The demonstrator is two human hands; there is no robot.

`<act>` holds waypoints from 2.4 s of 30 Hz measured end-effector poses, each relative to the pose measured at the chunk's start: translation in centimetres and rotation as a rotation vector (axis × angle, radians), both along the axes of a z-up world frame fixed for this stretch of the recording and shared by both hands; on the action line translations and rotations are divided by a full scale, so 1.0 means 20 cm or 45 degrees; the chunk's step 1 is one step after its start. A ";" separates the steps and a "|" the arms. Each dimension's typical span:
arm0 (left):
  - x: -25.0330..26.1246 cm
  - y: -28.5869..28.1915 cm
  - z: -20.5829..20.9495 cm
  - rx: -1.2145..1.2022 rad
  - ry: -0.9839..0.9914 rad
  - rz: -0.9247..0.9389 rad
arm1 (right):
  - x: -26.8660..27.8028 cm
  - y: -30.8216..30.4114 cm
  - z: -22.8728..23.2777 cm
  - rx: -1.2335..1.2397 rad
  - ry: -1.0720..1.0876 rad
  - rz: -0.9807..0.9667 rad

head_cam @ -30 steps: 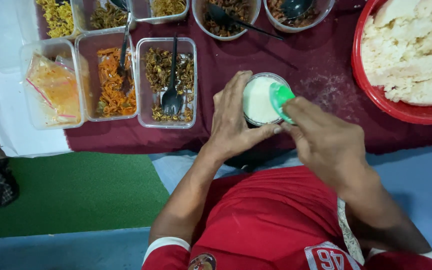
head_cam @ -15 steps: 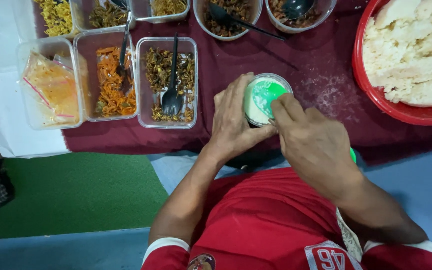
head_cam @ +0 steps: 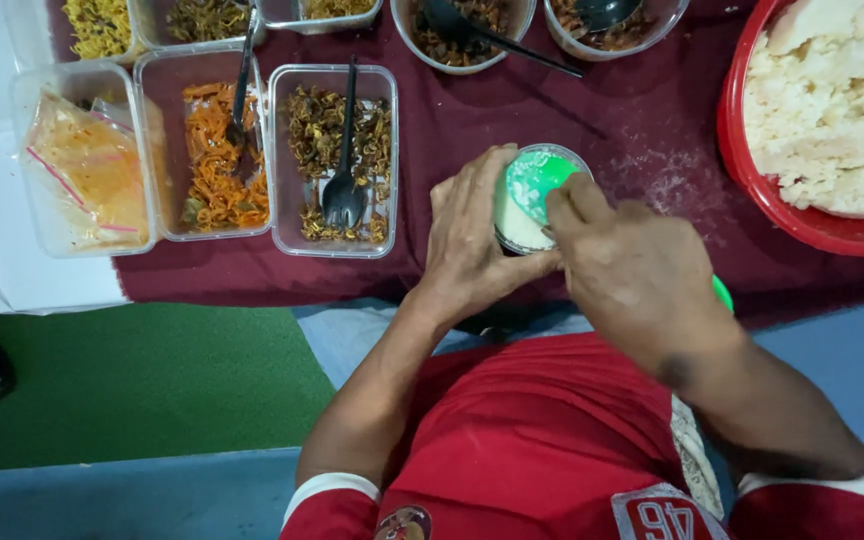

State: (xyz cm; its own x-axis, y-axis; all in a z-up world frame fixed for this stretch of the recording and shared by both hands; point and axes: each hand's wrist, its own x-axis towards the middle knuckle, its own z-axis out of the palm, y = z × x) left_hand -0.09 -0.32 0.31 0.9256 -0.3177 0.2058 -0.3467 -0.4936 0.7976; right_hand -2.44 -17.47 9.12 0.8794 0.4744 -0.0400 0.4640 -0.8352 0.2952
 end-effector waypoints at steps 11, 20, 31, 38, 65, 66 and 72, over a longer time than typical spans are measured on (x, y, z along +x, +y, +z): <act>0.01 0.01 -0.03 0.000 0.001 -0.012 | 0.10 -0.08 -0.02 0.064 0.205 0.191; 0.01 0.02 -0.05 -0.032 -0.052 -0.032 | 0.20 -0.08 0.06 -0.111 0.363 0.330; 0.01 0.02 -0.05 -0.040 -0.045 -0.046 | 0.25 -0.14 0.03 -0.357 0.229 0.551; 0.01 0.03 -0.06 -0.045 -0.033 -0.073 | 0.29 -0.17 0.04 -0.376 0.242 0.691; -0.02 -0.03 0.01 0.092 -0.130 0.048 | 0.05 -0.12 0.00 0.157 0.145 0.205; -0.02 -0.03 0.00 0.081 -0.159 0.055 | 0.06 -0.13 0.00 0.142 0.113 0.249; -0.01 -0.02 -0.02 0.061 -0.072 0.026 | 0.11 -0.21 -0.07 0.272 0.088 0.327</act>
State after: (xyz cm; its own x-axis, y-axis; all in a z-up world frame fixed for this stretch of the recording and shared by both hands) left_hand -0.29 -0.75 -0.10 0.9192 -0.3099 0.2431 -0.3804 -0.5383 0.7520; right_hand -0.27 -21.65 7.66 0.7288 0.6841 0.0293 0.6800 -0.7281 0.0865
